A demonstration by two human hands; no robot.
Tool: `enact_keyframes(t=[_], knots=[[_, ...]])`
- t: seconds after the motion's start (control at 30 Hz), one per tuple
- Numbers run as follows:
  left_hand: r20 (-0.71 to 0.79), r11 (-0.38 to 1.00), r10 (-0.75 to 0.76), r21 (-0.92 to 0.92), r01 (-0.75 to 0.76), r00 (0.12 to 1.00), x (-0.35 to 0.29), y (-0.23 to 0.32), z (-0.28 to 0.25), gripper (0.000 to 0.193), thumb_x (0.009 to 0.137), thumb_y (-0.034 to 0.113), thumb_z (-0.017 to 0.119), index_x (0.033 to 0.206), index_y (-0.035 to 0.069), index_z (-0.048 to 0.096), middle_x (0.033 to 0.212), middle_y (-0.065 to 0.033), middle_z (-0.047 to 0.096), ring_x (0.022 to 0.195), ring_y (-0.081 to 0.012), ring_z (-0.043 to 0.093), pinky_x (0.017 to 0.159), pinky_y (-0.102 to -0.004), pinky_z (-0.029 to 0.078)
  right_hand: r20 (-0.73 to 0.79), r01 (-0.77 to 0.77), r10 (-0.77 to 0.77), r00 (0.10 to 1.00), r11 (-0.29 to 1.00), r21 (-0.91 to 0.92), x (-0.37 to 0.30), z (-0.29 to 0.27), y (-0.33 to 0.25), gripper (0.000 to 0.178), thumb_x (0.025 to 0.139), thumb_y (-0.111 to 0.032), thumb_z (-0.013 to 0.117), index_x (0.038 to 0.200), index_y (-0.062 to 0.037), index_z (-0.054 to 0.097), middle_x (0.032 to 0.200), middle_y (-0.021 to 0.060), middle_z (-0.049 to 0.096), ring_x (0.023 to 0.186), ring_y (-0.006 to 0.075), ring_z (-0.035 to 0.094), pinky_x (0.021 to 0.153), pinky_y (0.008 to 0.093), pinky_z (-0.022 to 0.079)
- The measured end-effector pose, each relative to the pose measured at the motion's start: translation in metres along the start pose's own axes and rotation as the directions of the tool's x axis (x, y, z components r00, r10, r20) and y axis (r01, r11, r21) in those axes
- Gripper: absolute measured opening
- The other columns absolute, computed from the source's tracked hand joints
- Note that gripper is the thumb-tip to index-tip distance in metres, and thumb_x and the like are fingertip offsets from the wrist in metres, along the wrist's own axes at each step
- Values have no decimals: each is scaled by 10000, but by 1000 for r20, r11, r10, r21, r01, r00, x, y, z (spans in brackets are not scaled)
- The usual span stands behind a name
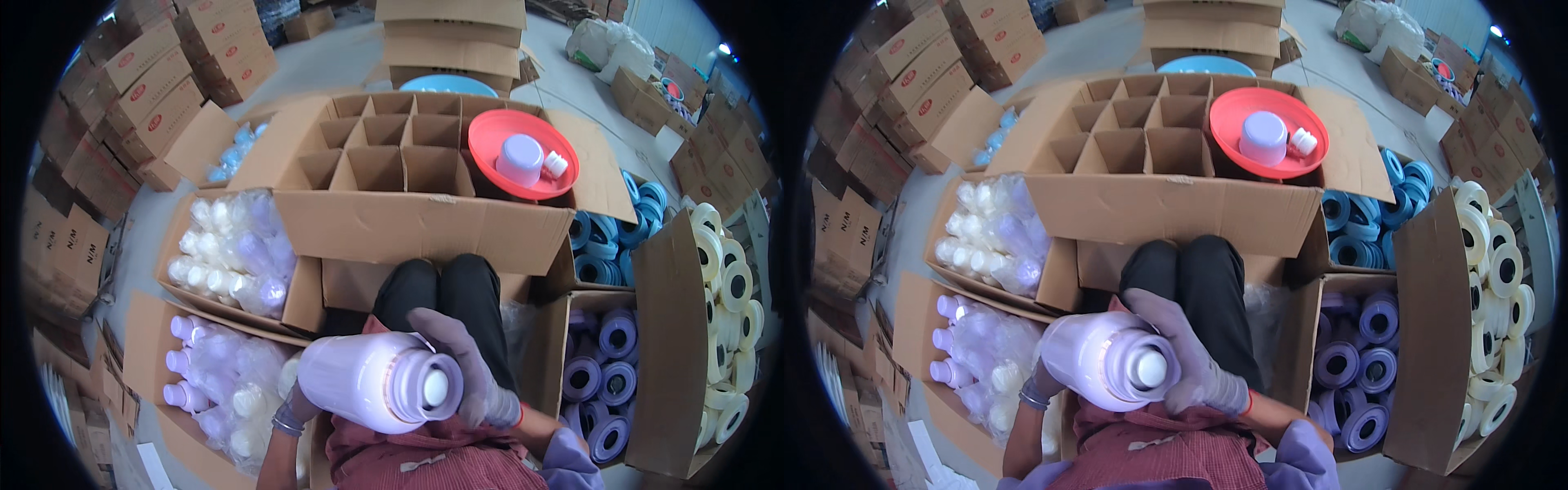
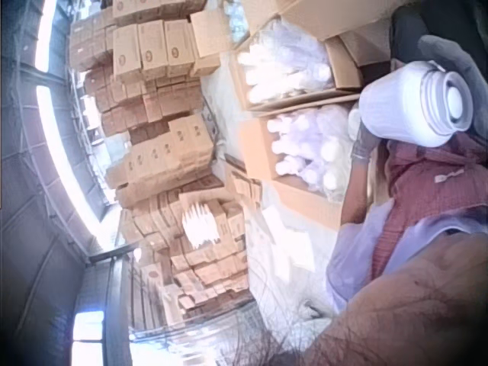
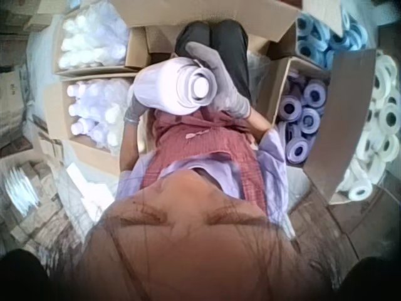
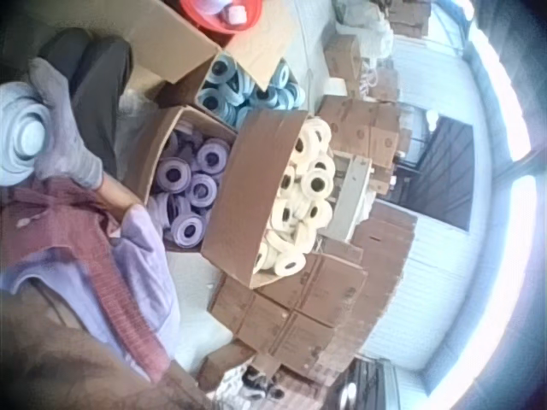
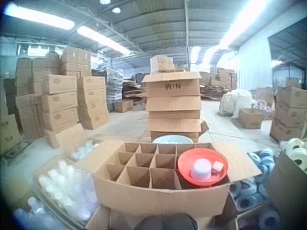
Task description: The person assembles thermos flasks by inserting inner liners, attaching lids, and placing rubber rings into the openings. They then wrap the completed flasks in plastic bags and place them into cardboard boxes.
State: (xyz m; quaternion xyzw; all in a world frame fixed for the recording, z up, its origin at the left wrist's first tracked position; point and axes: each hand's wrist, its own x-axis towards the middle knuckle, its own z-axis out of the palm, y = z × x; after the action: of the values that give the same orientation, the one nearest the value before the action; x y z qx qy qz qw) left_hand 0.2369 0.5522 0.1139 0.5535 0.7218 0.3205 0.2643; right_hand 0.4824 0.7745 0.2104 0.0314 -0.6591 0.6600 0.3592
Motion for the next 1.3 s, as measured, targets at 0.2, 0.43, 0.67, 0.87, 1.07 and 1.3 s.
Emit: enact_keyframes(t=[0.2, 0.43, 0.67, 0.87, 1.07, 1.3], knots=[[-39, 992, -50, -119, 45, 998, 9, -19, -7, 585, 848, 226, 733, 1368, 73, 510, 1378, -133, 545, 1271, -273, 516, 1077, -403, 397, 305, 216, -107, 946, 911, -351, 76, -1, -33, 770, 729, -236, 843, 1355, 5, 464, 1274, 193, 533, 1167, 342, 548, 1005, 400, 446], [-68, 992, 7, -122, -16, 998, 42, -1, 25, 562, 833, 246, 739, 1327, 76, 532, 1319, -138, 570, 1216, -288, 541, 1031, -409, 419, -26, 85, -112, 993, 861, -501, 87, 6, -44, 685, 717, -221, 847, 1278, -19, 509, 1157, 166, 567, 1064, 320, 586, 937, 383, 476], [-31, 989, 48, -142, -52, 998, 74, 5, 2, 540, 817, 266, 746, 1286, 80, 553, 1260, -142, 595, 1161, -303, 565, 985, -415, 442, -211, -3, -129, 969, 846, -533, 94, 8, -42, 617, 696, -164, 771, 1249, -12, 544, 1144, 135, 615, 1046, 253, 617, 933, 346, 474], [-9, 992, 105, -76, -105, 994, 96, 49, -52, 522, 803, 283, 751, 1250, 83, 571, 1210, -146, 616, 1114, -315, 586, 945, -420, 461, 10, 384, -457, 889, 734, -559, 86, 11, -43, 750, 678, -255, 862, 1281, 19, 508, 1194, 272, 591, 1053, 368, 618, 991, 455, 478], [257, 974, 68, 191, -120, 964, 166, 168, -125, 505, 789, 300, 757, 1215, 86, 590, 1160, -150, 638, 1067, -328, 607, 906, -425, 480, -155, -37, -62, 986, 824, -565, -54, -18, 16, 930, 748, -333, 823, 1440, 35, 323, 1441, 258, 386, 1348, 418, 384, 1136, 479, 292], [534, 728, 431, 271, -629, 728, 192, 169, -20, 497, 714, 373, 768, 1101, 92, 629, 960, -127, 661, 903, -337, 641, 805, -433, 509, -233, -244, 79, 969, 441, -864, -147, -72, -21, 376, 869, -203, 666, 1198, -42, 583, 1277, 195, 551, 1164, 357, 548, 1005, 480, 437]])
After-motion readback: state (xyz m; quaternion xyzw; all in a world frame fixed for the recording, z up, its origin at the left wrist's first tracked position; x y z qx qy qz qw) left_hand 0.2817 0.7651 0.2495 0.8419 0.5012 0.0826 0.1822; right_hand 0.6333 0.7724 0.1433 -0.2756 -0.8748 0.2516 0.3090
